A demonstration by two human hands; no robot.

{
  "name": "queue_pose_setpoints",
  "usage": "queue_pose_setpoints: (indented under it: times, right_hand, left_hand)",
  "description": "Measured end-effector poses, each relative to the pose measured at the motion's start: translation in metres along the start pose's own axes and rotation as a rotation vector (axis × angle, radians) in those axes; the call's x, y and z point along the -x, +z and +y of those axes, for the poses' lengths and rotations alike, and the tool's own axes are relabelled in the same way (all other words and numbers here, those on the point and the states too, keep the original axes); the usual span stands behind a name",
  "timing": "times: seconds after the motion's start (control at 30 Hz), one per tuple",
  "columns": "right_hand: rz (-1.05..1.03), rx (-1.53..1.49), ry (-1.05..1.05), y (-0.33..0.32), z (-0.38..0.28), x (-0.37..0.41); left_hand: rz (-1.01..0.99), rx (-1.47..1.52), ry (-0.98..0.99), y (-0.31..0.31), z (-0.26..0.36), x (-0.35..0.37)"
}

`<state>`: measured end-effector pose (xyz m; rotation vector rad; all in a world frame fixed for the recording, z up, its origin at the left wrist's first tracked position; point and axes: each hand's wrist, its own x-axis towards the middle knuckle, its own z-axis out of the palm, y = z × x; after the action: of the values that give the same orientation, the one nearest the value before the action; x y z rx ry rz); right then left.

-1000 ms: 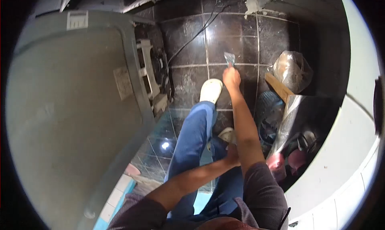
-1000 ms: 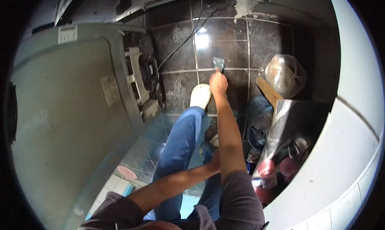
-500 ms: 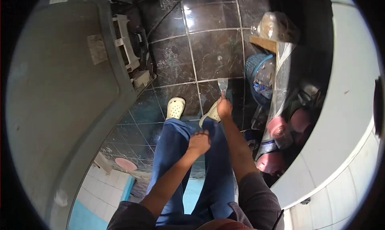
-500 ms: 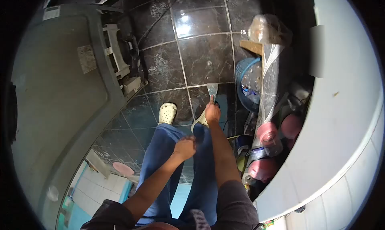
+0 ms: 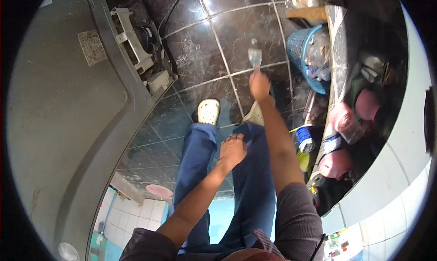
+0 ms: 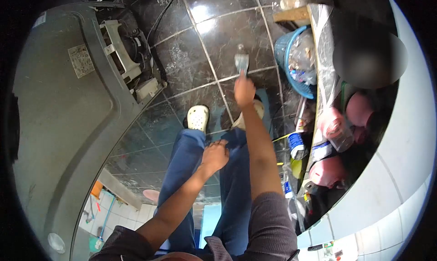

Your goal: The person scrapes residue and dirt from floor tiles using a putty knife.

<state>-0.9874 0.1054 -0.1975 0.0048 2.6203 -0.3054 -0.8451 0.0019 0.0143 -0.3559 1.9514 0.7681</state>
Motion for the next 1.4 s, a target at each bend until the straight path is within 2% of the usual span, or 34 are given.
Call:
queue_pose_setpoints:
  times: [0.1,0.13,0.2,0.23,0.3,0.37,0.47,0.53,0.6,0.63,0.7,0.73,0.8,0.83,0.87,0.93,1.07,1.13,1.2,1.27,1.33,1.4]
  right_hand:
    - [-0.028,-0.145,0.102,-0.035,-0.023,-0.034]
    - [-0.026,-0.156,0.121,-0.039,-0.026,-0.018]
    - [-0.105,-0.187,0.165,-0.052,-0.027,0.027]
    - [-0.092,-0.216,0.142,-0.047,-0.021,0.059]
    - [-0.220,-0.173,0.221,-0.033,-0.010,0.121]
    - [-0.249,-0.122,0.215,0.005,0.015,0.187]
    - [-0.262,-0.161,0.277,0.050,0.039,0.268]
    - [-0.304,-0.167,0.465,0.071,0.041,0.308]
    - [-0.355,-0.192,0.508,0.090,0.034,0.335]
    - [-0.402,-0.203,0.562,0.098,0.031,0.351]
    - [-0.370,-0.248,0.598,0.110,0.022,0.382]
    - [-0.327,-0.287,0.629,0.112,0.016,0.391]
    - [-0.305,-0.338,0.671,0.118,0.007,0.414]
    - [-0.284,-0.297,0.578,0.124,0.006,0.425]
    - [-0.260,-0.257,0.492,0.131,0.004,0.434]
    - [-0.265,-0.297,0.488,0.135,-0.004,0.448]
    - [-0.234,-0.344,0.585,0.172,-0.026,0.470]
    - [-0.173,-0.416,0.677,0.202,-0.038,0.476]
    - [-0.117,-0.505,0.813,0.231,-0.051,0.475]
    - [-0.065,-0.537,0.853,0.264,-0.066,0.467]
    - [-0.023,-0.554,0.820,0.262,-0.075,0.448]
    - [0.149,-0.596,0.883,0.250,-0.056,0.411]
  left_hand:
    - [-0.004,-0.087,0.054,-0.002,-0.022,0.003]
    - [-0.012,-0.115,0.085,-0.003,-0.033,0.005]
    - [-0.099,-0.253,-0.028,-0.003,-0.056,0.007]
    - [-0.106,-0.281,-0.057,-0.002,-0.061,0.011]
    - [-0.112,-0.318,-0.077,0.008,-0.066,0.021]
    - [-0.061,-0.244,0.007,0.027,-0.069,0.033]
    - [-0.095,-0.216,0.096,0.050,-0.075,0.052]
    - [-0.103,-0.200,0.094,0.057,-0.076,0.064]
    - [-0.041,-0.143,0.188,0.065,-0.076,0.077]
    - [0.033,-0.050,0.265,0.074,-0.083,0.083]
    - [0.123,0.155,0.380,0.091,-0.101,0.105]
    - [0.120,0.142,0.384,0.096,-0.110,0.121]
    - [-0.019,-0.013,0.336,0.100,-0.131,0.156]
    - [-0.115,-0.111,0.271,0.101,-0.139,0.175]
    - [-0.116,-0.127,0.278,0.102,-0.151,0.187]
    - [-0.347,-0.358,0.307,0.104,-0.178,0.202]
    - [-0.338,-0.380,0.314,0.123,-0.247,0.201]
    - [-0.217,-0.351,0.192,0.138,-0.287,0.194]
    - [-0.285,-0.430,0.165,0.149,-0.321,0.185]
    - [-0.357,-0.651,0.115,0.156,-0.346,0.181]
    - [-0.393,-0.625,0.142,0.154,-0.342,0.183]
    - [-0.418,-0.604,0.186,0.155,-0.328,0.180]
